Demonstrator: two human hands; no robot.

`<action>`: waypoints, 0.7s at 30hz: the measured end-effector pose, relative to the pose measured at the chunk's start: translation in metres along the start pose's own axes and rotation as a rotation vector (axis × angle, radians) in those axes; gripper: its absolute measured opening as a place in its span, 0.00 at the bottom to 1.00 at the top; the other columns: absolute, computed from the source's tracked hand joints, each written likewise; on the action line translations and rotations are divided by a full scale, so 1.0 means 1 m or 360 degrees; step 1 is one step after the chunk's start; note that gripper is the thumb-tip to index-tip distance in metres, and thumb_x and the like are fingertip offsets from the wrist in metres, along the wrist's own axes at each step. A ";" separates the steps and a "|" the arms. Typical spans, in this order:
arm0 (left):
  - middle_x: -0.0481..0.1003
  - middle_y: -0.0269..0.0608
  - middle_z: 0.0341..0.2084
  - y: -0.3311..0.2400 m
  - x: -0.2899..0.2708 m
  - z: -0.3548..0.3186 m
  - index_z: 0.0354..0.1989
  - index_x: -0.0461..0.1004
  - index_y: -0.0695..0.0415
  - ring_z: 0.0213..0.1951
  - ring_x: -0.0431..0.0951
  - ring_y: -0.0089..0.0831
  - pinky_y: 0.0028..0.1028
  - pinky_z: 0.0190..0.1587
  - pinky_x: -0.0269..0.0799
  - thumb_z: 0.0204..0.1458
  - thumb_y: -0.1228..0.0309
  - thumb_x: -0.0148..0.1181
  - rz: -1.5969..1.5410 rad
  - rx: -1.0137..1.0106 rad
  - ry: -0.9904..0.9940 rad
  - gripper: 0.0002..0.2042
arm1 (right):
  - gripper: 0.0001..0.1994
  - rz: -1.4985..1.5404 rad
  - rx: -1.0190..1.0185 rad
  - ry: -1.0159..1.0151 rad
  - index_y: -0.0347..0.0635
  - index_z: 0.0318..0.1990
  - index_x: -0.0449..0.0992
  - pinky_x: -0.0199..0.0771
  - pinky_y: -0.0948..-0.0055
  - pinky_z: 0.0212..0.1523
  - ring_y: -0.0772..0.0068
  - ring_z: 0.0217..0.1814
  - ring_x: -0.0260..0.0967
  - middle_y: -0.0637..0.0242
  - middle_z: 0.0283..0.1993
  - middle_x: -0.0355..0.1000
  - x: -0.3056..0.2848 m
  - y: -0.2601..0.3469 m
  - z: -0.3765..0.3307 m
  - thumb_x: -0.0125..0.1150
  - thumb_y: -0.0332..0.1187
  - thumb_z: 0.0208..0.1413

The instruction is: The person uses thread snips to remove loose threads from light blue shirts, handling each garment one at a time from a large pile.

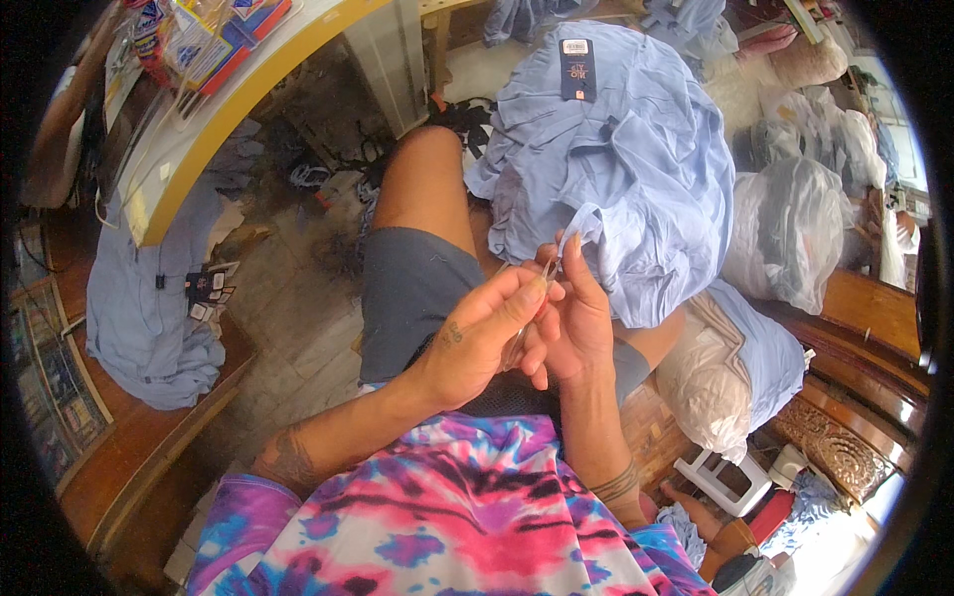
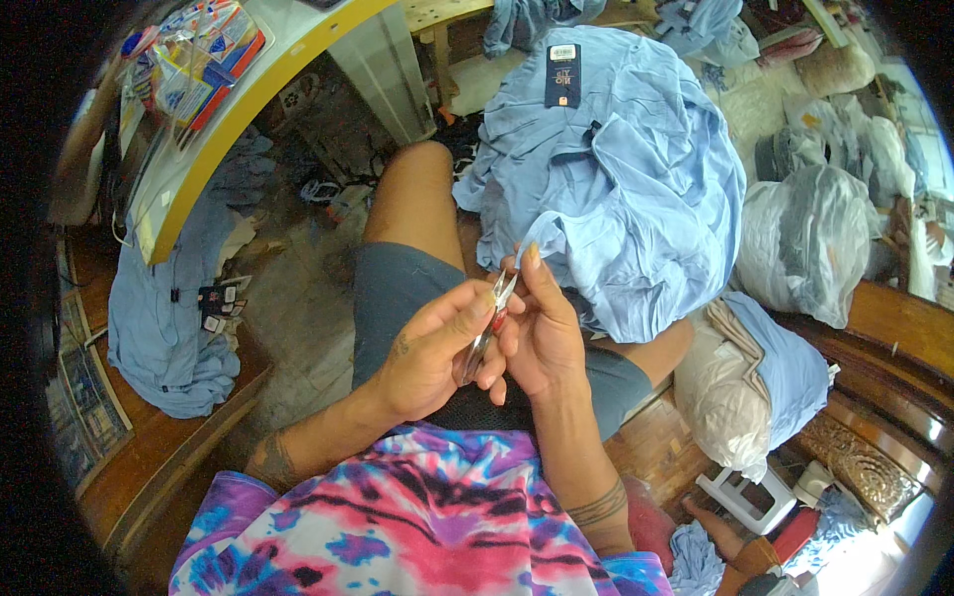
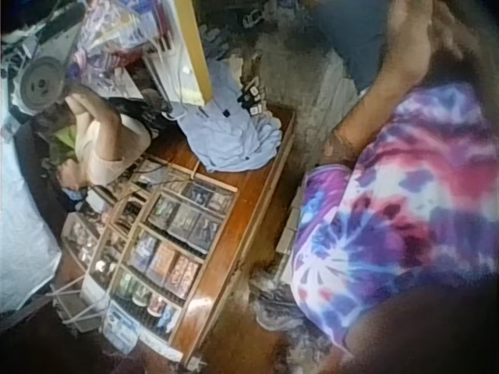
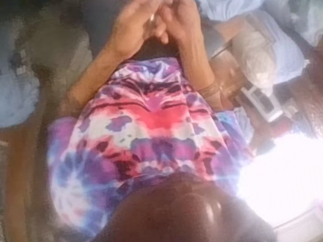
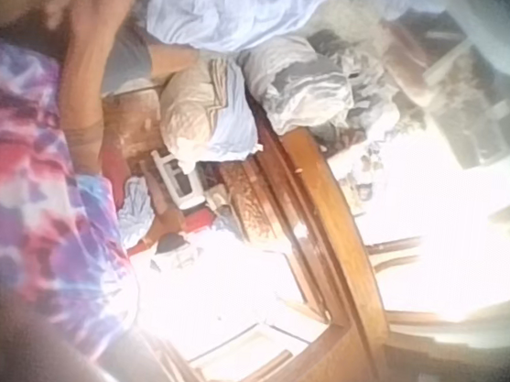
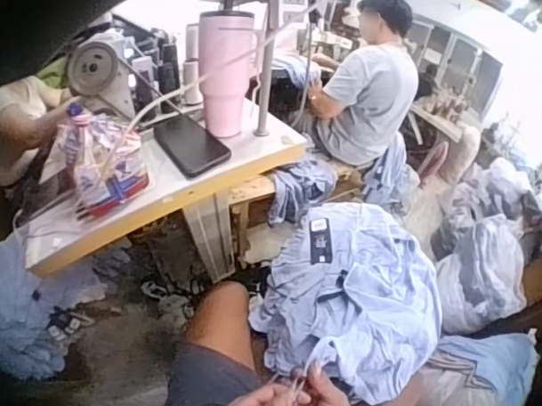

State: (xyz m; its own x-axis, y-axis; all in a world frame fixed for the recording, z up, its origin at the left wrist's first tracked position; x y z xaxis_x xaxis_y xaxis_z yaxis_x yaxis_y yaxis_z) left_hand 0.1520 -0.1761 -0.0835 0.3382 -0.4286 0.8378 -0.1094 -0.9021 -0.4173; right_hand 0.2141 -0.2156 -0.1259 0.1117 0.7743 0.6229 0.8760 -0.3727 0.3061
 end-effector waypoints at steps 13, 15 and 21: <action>0.72 0.42 0.36 0.000 -0.003 0.000 0.58 0.67 0.63 0.27 0.74 0.24 0.31 0.31 0.81 0.72 0.55 0.42 -0.0035 0.0038 -0.0015 0.22 | 0.17 -0.0120 0.0064 0.0299 0.44 0.44 0.73 0.72 0.71 0.10 0.74 0.12 0.67 0.70 0.24 0.71 -0.002 -0.005 0.002 0.59 0.50 0.67; 0.72 0.42 0.36 -0.002 -0.004 0.001 0.58 0.67 0.63 0.27 0.73 0.24 0.31 0.31 0.81 0.72 0.55 0.42 -0.0062 0.0054 -0.0025 0.22 | 0.17 -0.0135 0.0080 0.0358 0.45 0.44 0.73 0.72 0.70 0.09 0.72 0.11 0.67 0.70 0.25 0.72 0.001 -0.006 0.000 0.59 0.50 0.67; 0.71 0.41 0.35 -0.001 -0.001 0.000 0.57 0.67 0.62 0.26 0.73 0.23 0.30 0.30 0.81 0.72 0.55 0.43 -0.0088 0.0005 -0.0018 0.21 | 0.17 0.0075 0.0077 0.0190 0.47 0.48 0.73 0.74 0.66 0.09 0.69 0.13 0.70 0.69 0.27 0.74 -0.011 -0.011 0.010 0.58 0.51 0.67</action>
State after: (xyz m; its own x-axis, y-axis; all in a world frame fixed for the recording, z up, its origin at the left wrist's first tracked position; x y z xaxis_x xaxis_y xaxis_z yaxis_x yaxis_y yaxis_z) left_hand 0.1521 -0.1749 -0.0837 0.3545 -0.3775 0.8555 -0.0874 -0.9243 -0.3716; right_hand 0.2080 -0.2149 -0.1428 0.0991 0.6890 0.7179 0.8931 -0.3797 0.2411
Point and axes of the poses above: each hand's wrist, its own z-axis towards the middle knuckle, its own x-axis out of the palm, y = z × x, the point moved 10 cm from there along z, towards the middle knuckle
